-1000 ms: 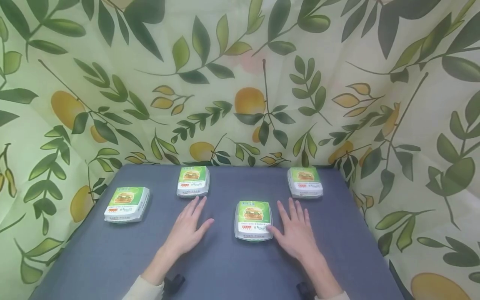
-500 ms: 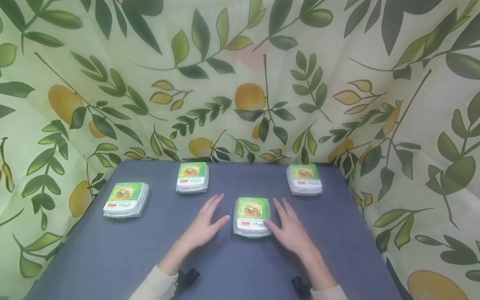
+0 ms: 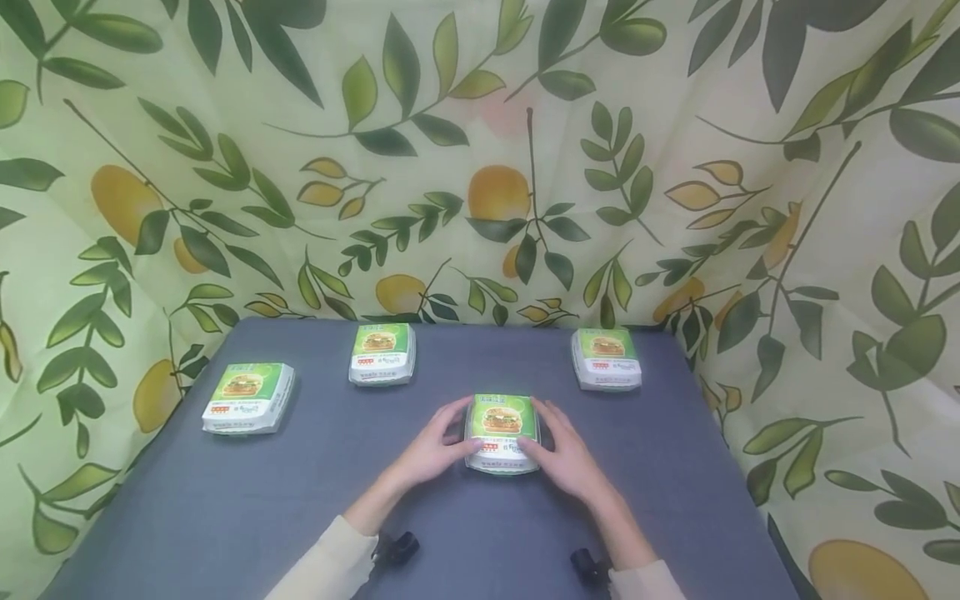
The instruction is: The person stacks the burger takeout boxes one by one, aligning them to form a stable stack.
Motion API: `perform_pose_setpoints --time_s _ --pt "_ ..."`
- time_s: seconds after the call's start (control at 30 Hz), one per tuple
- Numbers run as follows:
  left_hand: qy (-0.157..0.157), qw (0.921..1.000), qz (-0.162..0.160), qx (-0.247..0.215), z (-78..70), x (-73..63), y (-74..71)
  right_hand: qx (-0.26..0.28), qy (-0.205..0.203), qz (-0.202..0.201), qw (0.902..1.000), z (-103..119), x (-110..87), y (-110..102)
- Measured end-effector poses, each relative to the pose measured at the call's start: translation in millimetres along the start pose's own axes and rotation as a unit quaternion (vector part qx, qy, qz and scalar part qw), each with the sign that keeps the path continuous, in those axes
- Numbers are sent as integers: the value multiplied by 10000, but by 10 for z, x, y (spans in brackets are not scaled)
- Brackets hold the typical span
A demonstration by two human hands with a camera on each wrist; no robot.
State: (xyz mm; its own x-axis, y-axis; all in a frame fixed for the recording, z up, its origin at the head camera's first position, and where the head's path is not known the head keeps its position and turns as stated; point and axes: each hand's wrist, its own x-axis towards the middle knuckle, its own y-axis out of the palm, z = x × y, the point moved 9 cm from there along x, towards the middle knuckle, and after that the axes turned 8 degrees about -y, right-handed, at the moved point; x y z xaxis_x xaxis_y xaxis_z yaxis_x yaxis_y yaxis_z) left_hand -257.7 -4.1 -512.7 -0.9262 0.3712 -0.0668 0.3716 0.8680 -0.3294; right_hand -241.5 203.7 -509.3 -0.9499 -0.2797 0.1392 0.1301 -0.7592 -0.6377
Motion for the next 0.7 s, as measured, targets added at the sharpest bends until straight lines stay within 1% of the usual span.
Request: perform_pose_setpoints --time_s 0.1,0.23,0.43,0.53,0.7 --pt "115 9999 8 101 -29 20 41 229 54 -13 9997 -12 15 32" --pt "158 9996 -80 224 -33 41 57 453 233 40 9987 -40 30 78" --pt "31 9997 -194 130 36 51 16 637 447 44 9970 -64 52 117" --pt "-104 9997 -190 103 87 43 -14 808 447 95 9957 -58 64 154" --pt "-160 9997 -136 146 128 14 -64 959 390 102 9946 -57 87 216"
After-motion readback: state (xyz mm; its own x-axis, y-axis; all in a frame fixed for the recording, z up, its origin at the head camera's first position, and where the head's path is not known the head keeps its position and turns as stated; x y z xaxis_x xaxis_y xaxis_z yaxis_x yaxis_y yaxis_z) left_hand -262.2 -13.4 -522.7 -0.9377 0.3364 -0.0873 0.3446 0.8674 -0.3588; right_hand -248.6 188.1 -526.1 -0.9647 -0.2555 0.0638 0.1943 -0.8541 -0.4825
